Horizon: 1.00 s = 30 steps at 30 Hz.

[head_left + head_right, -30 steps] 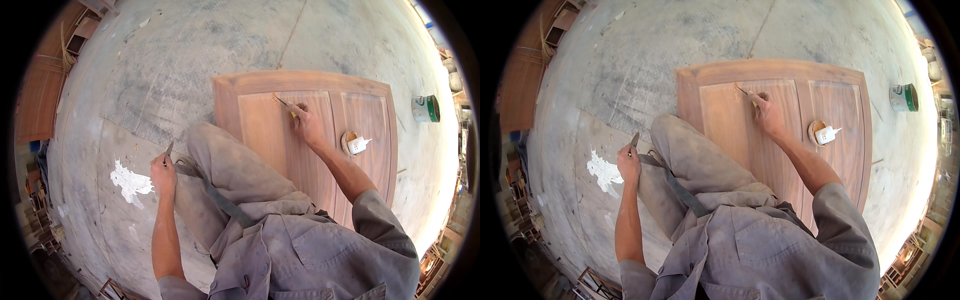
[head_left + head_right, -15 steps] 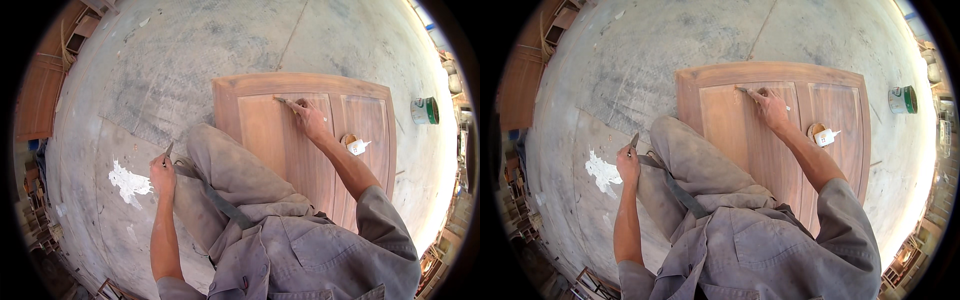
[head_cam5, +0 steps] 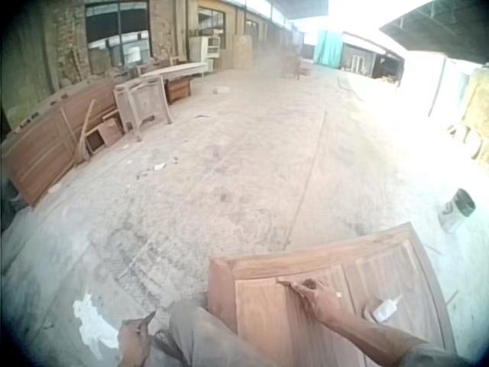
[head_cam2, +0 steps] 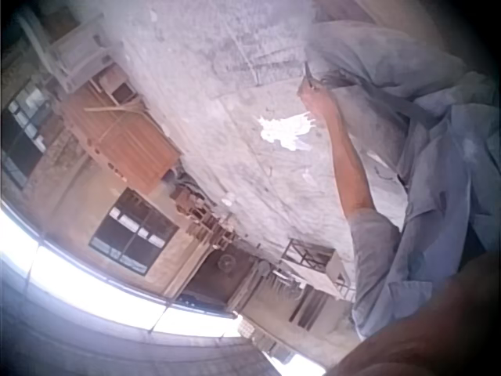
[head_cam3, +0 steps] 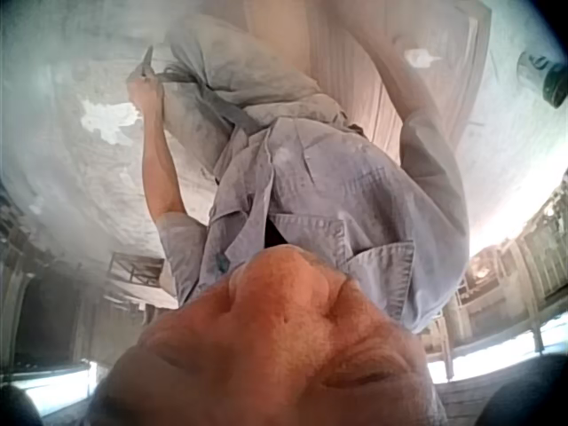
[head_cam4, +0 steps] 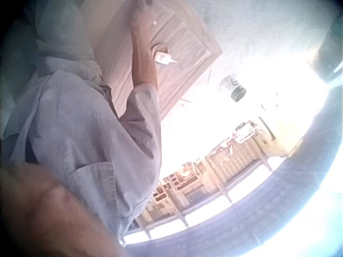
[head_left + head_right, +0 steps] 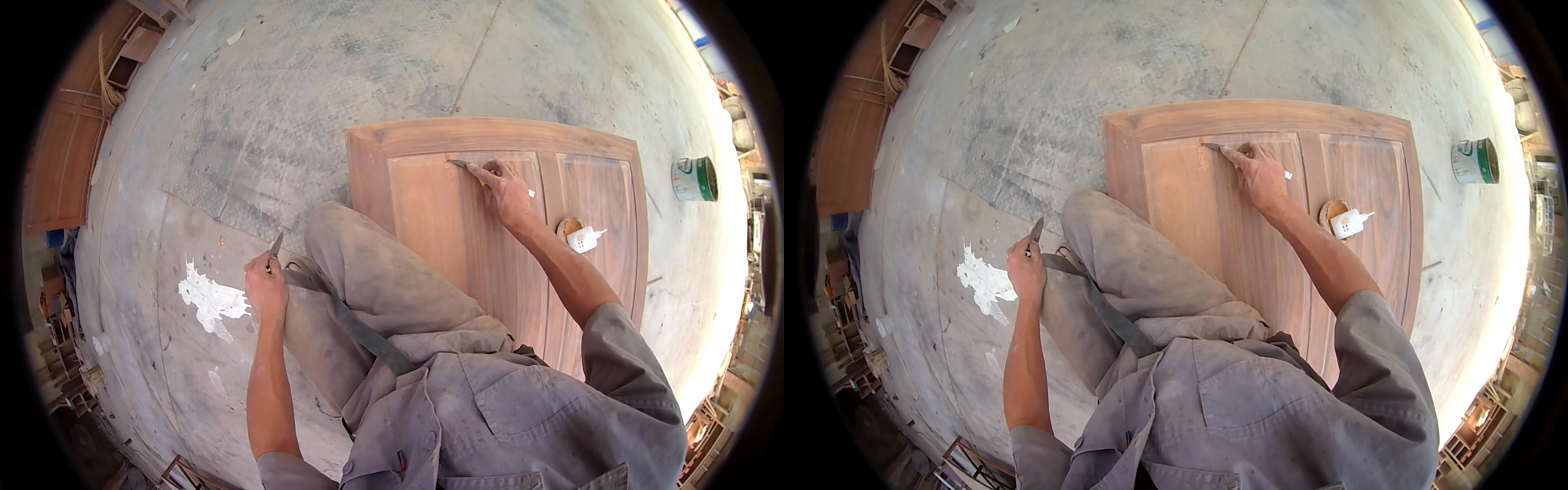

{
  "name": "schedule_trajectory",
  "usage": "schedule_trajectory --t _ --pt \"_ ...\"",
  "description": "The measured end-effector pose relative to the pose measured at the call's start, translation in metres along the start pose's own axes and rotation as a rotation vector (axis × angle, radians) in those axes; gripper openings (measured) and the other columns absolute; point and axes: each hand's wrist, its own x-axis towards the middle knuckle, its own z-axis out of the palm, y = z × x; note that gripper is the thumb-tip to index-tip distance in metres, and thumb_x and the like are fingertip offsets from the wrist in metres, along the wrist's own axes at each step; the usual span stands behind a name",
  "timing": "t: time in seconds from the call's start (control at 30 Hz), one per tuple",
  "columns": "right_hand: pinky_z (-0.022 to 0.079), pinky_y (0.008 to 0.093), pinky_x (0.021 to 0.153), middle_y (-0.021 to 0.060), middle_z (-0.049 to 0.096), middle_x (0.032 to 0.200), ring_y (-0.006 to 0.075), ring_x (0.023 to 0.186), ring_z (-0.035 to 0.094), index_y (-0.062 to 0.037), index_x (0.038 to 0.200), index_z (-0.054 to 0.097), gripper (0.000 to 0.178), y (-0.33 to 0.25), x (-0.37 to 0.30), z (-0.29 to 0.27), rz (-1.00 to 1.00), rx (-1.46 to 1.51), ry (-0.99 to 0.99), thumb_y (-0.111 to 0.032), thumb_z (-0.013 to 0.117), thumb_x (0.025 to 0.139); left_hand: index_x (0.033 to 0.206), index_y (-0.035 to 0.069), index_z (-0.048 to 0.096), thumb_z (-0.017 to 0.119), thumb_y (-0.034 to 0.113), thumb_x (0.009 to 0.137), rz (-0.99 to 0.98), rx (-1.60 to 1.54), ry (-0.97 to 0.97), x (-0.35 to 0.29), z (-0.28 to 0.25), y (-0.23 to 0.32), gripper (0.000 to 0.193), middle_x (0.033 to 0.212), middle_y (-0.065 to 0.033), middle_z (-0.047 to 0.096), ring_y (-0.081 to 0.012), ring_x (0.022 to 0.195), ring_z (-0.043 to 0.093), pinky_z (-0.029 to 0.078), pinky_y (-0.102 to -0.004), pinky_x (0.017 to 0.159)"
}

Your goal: The person sits on the floor and applies wood filler to a wooden door using a small bottle and a putty knife. They spread the filler into a groove and then smooth the surface with a sanding block.

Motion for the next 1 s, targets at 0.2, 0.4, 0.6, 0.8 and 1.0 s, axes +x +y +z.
schedule_trajectory --t 0.2,0.4,0.6,0.8,1.0 --pt "0.053 0.0428 0.093 0.0112 0.066 0.116 0.0320 0.109 0.063 -0.0202 0.132 0.069 0.057 0.000 0.004 0.002 -0.003 -0.019 0.032 0.003 0.064 0.081 0.110 0.006 0.076 0.063 0.016 0.093 0.008 0.003 -0.007 0.001 0.000 0.001 0.024 0.110 -0.0165 0.072 -0.0347 0.109 0.064 0.052 -0.0463 0.091" --pt "0.053 0.0425 0.091 0.0103 0.067 0.116 0.0314 0.109 0.064 -0.0204 0.131 0.069 0.056 0.004 0.005 0.005 -0.002 -0.046 0.020 0.003 0.064 0.080 0.110 0.005 0.075 0.062 0.017 0.094 0.001 -0.007 0.001 0.000 0.001 0.001 0.024 0.110 -0.0174 0.072 -0.0354 0.108 0.064 0.051 -0.0467 0.092" --pt "0.052 0.0491 0.090 0.0174 0.065 0.114 0.0403 0.107 0.062 -0.0106 0.126 0.066 0.042 -0.012 -0.013 -0.003 0.173 0.197 0.114 -0.001 0.063 0.085 0.109 0.003 0.074 0.060 0.018 0.095 0.015 -0.020 0.008 0.001 0.001 -0.004 0.024 0.110 -0.0192 0.071 -0.0377 0.104 0.065 0.051 -0.0487 0.087" --pt "0.051 0.0512 0.088 0.0196 0.064 0.113 0.0428 0.105 0.062 -0.0053 0.115 0.062 0.028 -0.007 -0.074 -0.006 0.258 0.061 0.162 -0.002 0.063 0.088 0.111 0.000 0.068 0.057 0.021 0.100 -0.109 -0.100 0.005 -0.002 -0.005 -0.001 0.026 0.106 -0.0240 0.069 -0.0410 0.091 0.065 0.050 -0.0494 0.079" --pt "0.050 0.0514 0.086 0.0226 0.062 0.114 0.0448 0.101 0.062 -0.0026 0.116 0.060 0.021 -0.001 -0.097 -0.011 0.441 0.121 0.253 -0.005 0.059 0.095 0.116 -0.003 0.064 0.054 0.018 0.106 -0.029 -0.344 0.113 -0.017 -0.014 0.003 0.025 0.096 -0.0201 0.070 -0.0288 0.070 0.066 0.051 -0.0419 0.066"
